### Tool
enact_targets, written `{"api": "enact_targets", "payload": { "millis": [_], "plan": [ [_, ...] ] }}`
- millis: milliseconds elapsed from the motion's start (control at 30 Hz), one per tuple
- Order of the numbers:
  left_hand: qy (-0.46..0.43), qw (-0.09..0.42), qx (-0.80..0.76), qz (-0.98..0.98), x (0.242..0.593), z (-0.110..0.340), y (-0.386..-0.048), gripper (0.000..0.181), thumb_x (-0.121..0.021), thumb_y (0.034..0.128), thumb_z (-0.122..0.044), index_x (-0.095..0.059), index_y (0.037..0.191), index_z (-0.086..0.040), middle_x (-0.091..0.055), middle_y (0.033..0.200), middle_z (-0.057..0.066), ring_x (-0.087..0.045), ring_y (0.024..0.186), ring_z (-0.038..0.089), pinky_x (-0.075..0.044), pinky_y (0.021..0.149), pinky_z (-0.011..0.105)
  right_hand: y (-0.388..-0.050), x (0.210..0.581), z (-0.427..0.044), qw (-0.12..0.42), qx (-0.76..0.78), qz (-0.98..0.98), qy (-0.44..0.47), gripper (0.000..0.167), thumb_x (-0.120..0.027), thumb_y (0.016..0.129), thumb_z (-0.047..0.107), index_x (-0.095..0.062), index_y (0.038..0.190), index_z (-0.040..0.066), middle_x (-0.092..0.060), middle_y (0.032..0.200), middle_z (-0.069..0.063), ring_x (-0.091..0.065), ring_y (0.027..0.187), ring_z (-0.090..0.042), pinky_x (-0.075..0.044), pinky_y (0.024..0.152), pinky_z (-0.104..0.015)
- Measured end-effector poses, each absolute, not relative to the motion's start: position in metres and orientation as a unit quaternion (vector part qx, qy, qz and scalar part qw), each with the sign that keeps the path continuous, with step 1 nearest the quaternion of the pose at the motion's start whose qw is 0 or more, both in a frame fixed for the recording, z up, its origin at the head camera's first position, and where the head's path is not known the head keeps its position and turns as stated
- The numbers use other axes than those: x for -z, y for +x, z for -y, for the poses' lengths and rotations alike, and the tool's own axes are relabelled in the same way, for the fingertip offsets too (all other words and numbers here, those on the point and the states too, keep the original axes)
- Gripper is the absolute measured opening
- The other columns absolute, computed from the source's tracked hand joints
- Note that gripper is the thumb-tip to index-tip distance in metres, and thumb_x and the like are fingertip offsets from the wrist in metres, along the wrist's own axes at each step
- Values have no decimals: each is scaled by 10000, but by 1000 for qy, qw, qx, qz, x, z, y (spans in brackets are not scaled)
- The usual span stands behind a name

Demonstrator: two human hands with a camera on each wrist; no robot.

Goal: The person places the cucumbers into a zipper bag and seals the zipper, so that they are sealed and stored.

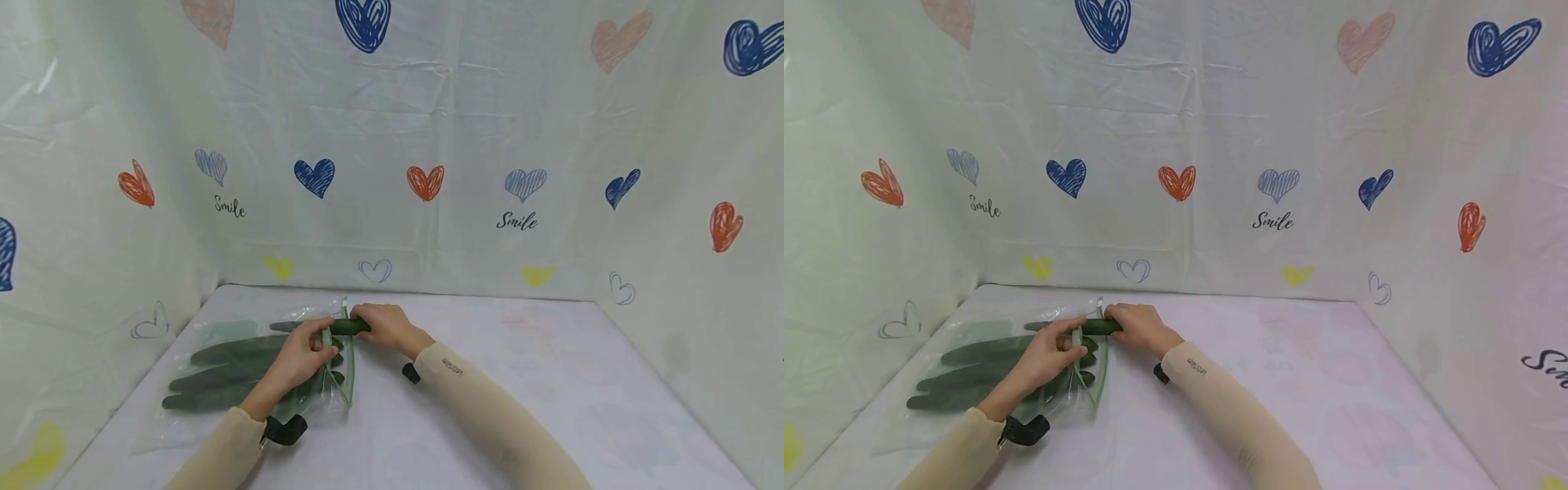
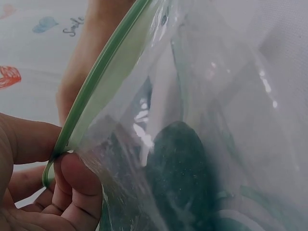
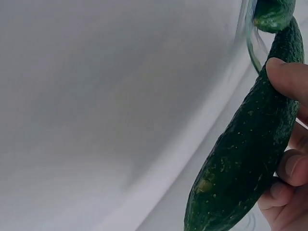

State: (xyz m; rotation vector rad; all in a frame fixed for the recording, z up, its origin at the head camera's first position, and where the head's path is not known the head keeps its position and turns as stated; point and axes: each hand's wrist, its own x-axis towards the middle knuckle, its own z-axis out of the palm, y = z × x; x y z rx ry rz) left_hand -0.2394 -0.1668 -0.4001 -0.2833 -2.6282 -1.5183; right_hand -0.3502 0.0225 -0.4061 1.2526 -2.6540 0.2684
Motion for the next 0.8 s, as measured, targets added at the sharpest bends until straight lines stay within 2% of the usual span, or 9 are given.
{"api": "enact_targets", "payload": {
  "millis": [100,233,267,300,467,633,800],
  "plan": [
    [-87,47,497,862,400,166,-240,577,-666,879,-35,-440,1409,-1,-474,600,63,-501,488,199,-457,518,324,-351,407,-13,90,-89,899,419,232,-727,856,276,-617,1055,228,-603,926,123,-524,733,-50,-438,622,-256],
    [-81,52,499,861,402,166,-240,567,-672,873,-30,-456,1397,3,-495,823,97,-519,509,206,-465,523,328,-352,411,-7,70,-91,907,405,240,-729,857,285,-620,1062,226,-607,952,120,-538,775,-49,-450,652,-257],
    [-79,52,500,861,402,165,-240,564,-674,873,-30,-461,1394,1,-500,824,101,-522,511,206,-466,524,327,-353,412,-7,65,-92,910,399,236,-730,855,280,-623,1059,227,-608,957,121,-538,785,-46,-451,660,-256],
    [-77,51,499,861,403,165,-240,561,-674,872,-29,-464,1392,0,-505,820,94,-526,512,205,-464,523,326,-353,413,-7,60,-93,912,395,233,-731,853,274,-626,1056,227,-609,962,121,-538,795,-45,-451,669,-256],
    [-69,39,500,862,404,164,-240,562,-670,874,-27,-461,1395,-4,-463,516,48,-528,494,196,-451,511,317,-354,413,-9,44,-93,915,390,216,-724,853,262,-634,1044,218,-613,974,105,-552,821,-64,-462,684,-272],
    [-68,34,505,860,404,164,-241,563,-663,879,-24,-456,1403,-16,-441,499,24,-505,480,195,-426,480,314,-352,408,-23,27,-97,923,370,314,-726,850,274,-625,1136,193,-584,1038,52,-559,840,-109,-475,734,-304],
    [-71,37,504,860,403,164,-240,567,-662,879,-23,-450,1405,-7,-437,505,31,-486,469,193,-434,501,321,-353,407,-44,-4,-121,929,351,363,-751,833,256,-635,1169,180,-537,1024,21,-530,807,-127,-463,750,-311]
  ]
}}
